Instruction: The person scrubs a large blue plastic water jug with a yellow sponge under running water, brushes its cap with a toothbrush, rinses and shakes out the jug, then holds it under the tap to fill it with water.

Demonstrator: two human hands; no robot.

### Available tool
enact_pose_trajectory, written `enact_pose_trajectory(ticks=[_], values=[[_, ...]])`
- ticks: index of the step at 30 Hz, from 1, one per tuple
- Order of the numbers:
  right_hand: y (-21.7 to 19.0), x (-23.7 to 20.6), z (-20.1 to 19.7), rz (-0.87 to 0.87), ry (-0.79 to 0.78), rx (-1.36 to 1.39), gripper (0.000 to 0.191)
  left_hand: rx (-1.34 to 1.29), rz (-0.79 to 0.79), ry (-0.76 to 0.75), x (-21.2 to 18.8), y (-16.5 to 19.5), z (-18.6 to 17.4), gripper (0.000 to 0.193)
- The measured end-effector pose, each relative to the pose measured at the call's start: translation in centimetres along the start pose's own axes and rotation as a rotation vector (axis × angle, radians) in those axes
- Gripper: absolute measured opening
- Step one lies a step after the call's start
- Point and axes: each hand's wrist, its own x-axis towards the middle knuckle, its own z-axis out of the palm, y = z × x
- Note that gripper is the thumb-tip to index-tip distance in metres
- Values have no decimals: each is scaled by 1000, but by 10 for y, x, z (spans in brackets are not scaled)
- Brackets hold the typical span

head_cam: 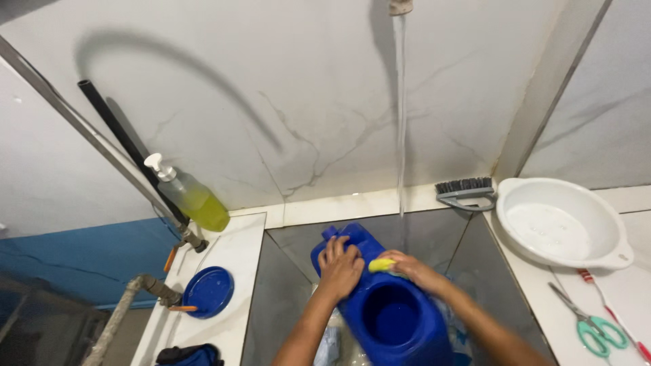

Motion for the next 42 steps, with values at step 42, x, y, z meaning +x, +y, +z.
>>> enact_pose_trajectory(ticks=[42], values=[[-5,-37,-54,261,1191,-839,17,-351,-67,-390,30,114,47,61]])
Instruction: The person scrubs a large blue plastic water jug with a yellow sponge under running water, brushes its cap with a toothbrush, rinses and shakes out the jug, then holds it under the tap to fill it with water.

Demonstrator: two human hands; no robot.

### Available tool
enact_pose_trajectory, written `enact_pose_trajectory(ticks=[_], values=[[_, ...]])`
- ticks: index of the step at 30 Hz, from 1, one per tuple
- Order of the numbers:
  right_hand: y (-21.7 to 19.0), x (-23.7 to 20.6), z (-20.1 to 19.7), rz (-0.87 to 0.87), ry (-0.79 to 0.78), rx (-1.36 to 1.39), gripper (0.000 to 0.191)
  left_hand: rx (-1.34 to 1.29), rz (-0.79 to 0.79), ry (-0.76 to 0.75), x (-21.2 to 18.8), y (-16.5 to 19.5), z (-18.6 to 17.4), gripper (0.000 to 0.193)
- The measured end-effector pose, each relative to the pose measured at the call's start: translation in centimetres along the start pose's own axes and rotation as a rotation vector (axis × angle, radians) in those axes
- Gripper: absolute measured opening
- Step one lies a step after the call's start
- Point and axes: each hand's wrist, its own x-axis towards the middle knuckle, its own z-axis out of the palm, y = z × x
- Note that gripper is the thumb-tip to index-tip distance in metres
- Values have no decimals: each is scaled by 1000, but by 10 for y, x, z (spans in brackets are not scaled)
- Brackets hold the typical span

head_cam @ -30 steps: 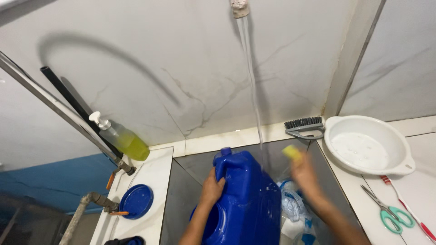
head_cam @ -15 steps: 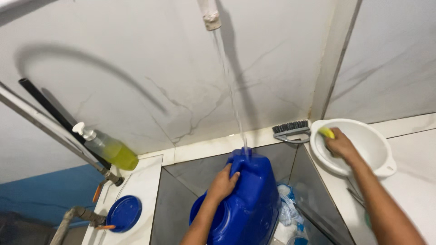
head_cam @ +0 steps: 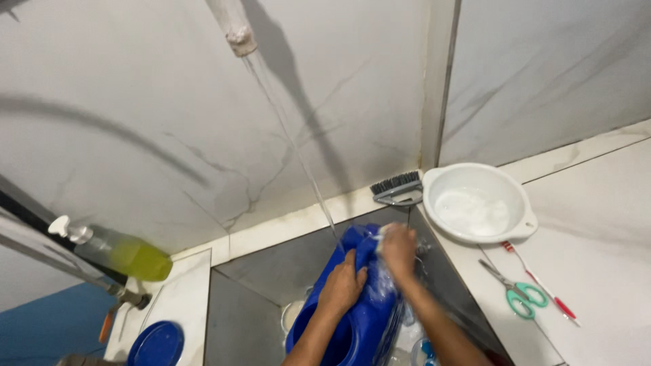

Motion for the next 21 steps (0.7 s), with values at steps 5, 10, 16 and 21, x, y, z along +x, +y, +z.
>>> enact_pose_trajectory(ticks=[5,10,16,21], values=[[-4,-2,-2,-1,33,5,21,-17,78,40,-3,3,10,65],[-5,-7,-14,-27,289,-387,46,-56,62,31,10,1,18,63],[-31,17,-31,-299,-462,25,25,16,64,-23,10,-10,28,64],[-14,-22,-40,-636,-135,232,32,8,32,-11,9,-34,17,57]])
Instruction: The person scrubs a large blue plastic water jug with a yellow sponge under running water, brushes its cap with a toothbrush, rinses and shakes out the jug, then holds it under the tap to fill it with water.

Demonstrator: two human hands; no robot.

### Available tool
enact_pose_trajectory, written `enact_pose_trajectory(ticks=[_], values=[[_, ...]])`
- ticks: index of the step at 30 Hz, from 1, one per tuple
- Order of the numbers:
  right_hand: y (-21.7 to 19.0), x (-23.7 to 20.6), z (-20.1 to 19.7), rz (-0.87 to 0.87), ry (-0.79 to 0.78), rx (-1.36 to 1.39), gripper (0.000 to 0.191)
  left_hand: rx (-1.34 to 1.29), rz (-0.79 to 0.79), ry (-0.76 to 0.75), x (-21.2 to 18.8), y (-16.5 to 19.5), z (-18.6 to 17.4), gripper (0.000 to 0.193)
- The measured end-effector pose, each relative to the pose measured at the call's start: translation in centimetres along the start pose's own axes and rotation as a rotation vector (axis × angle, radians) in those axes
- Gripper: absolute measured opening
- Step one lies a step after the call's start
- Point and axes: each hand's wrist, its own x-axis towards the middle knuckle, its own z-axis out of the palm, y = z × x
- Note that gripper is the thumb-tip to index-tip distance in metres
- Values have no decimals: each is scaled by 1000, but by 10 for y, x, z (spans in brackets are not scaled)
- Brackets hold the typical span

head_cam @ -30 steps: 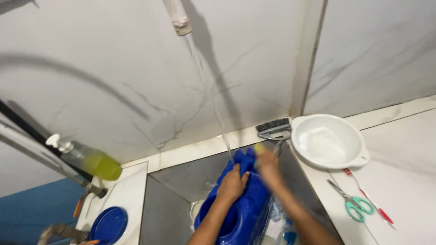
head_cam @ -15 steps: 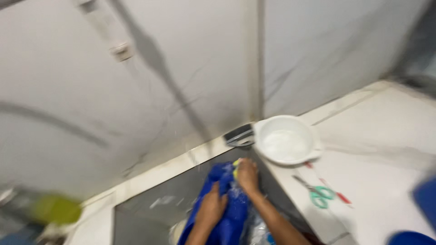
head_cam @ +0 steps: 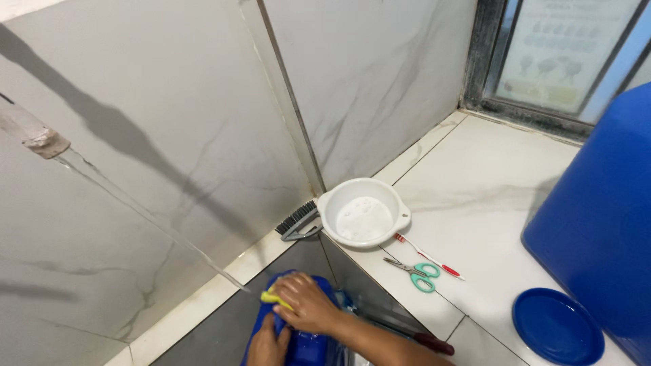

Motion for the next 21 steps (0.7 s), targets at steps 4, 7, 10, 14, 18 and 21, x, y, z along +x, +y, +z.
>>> enact_pose_trajectory(ticks=[4,7,10,14,18,21], values=[[11,-37,17,568,85,247,29,-90,-116,48,-11,-18,-2,64],[50,-14,22,979,-172,665,33,-85,-100,-16,-31,-26,-4,64],[65,21,34,619,-518,905,34,-42,70,-23,-52,-31,-25,58],[52,51,66,240,-946,684,33,-27,66,-86,-73,-28,-57,51],[51,31,89,421,-795,802,35,21,162,-85,-88,-39,-73,53],[54,-27,86,883,-477,943,41,-30,126,99,-93,-62,-79,53]])
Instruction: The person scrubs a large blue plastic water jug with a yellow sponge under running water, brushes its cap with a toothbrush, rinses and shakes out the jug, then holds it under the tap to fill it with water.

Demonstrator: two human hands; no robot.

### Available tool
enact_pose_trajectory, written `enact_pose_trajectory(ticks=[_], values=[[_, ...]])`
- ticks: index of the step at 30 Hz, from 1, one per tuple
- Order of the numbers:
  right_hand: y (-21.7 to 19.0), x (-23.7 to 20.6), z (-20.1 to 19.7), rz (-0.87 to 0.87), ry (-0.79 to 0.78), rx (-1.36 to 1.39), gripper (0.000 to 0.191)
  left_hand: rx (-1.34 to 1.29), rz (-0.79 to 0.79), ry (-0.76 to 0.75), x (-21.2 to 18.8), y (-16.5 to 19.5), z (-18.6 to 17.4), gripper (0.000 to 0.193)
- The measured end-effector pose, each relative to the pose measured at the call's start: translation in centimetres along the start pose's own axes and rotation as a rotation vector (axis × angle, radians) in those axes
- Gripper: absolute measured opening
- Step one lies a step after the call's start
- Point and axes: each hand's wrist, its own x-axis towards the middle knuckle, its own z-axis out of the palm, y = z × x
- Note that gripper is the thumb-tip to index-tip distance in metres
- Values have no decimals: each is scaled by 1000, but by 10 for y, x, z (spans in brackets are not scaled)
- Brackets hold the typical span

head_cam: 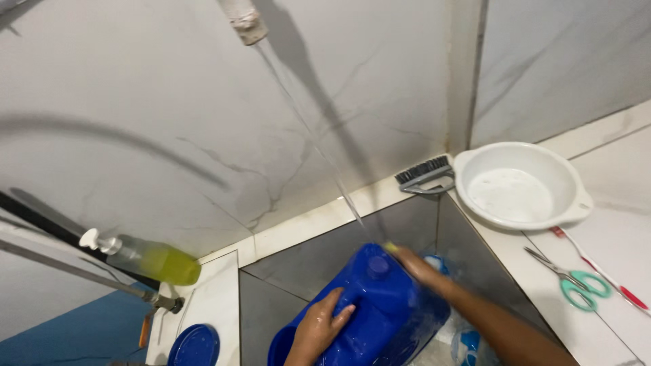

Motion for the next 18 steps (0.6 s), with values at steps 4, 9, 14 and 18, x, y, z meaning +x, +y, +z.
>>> enact_pose_trajectory(ticks=[4,9,14,18], values=[[42,-47,27,44,443,-10,39,-188,-256,74,3,-22,-4,53],[-15,-9,93,-615,505,-634,25,-130,-363,195,17,-2,19,51],[-53,-6,105,-786,316,-881,27,-112,-503,176,25,10,23,43],[-48,-24,88,-992,93,-888,33,-172,-509,269,26,-4,15,42]])
